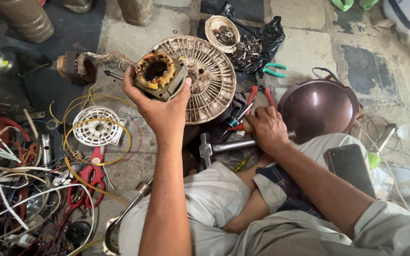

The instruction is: The person disassembles a small electric motor, removes a bearing, and then reassembles it. They use a hammer, screwdriver, and pliers to manipulate the motor components and apply lubricant.

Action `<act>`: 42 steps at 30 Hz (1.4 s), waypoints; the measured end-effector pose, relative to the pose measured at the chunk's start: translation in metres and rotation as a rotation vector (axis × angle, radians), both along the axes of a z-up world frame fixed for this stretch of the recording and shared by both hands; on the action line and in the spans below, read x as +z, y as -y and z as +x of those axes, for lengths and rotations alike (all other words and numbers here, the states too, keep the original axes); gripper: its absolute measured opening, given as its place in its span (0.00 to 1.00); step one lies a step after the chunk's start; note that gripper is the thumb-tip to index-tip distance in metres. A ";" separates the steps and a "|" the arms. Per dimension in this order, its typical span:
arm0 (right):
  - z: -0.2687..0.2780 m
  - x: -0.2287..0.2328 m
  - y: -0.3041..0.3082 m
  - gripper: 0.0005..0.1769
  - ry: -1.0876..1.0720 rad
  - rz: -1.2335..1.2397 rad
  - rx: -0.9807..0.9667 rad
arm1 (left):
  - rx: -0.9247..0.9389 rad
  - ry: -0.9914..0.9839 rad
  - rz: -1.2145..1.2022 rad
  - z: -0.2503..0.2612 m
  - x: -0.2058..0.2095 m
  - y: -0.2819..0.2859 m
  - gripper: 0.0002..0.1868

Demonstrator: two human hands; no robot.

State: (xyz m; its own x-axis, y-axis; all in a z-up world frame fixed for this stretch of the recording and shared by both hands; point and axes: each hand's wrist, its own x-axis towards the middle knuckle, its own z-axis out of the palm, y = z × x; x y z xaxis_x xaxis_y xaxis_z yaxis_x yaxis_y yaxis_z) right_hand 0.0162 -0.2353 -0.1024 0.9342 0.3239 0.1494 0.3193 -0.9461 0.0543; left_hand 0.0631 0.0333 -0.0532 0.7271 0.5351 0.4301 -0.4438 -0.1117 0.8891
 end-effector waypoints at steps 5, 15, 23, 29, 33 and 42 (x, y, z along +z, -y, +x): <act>0.002 -0.009 0.003 0.18 0.008 -0.041 -0.004 | -0.052 -0.045 -0.040 -0.003 0.002 -0.001 0.55; 0.001 -0.008 0.004 0.21 -0.025 -0.035 -0.015 | 0.016 0.002 0.037 0.000 -0.001 0.000 0.55; 0.000 -0.007 0.002 0.21 -0.018 -0.034 -0.011 | 0.027 0.004 0.056 0.000 -0.001 0.000 0.55; 0.001 -0.008 0.004 0.21 -0.019 -0.039 -0.013 | 0.018 -0.004 0.050 -0.001 0.000 0.000 0.56; 0.002 -0.010 0.004 0.22 -0.026 -0.040 -0.028 | 0.016 -0.005 0.049 -0.001 0.001 0.000 0.55; 0.031 -0.001 0.015 0.35 0.124 0.728 -0.270 | 0.045 -0.050 0.010 -0.003 0.008 0.001 0.57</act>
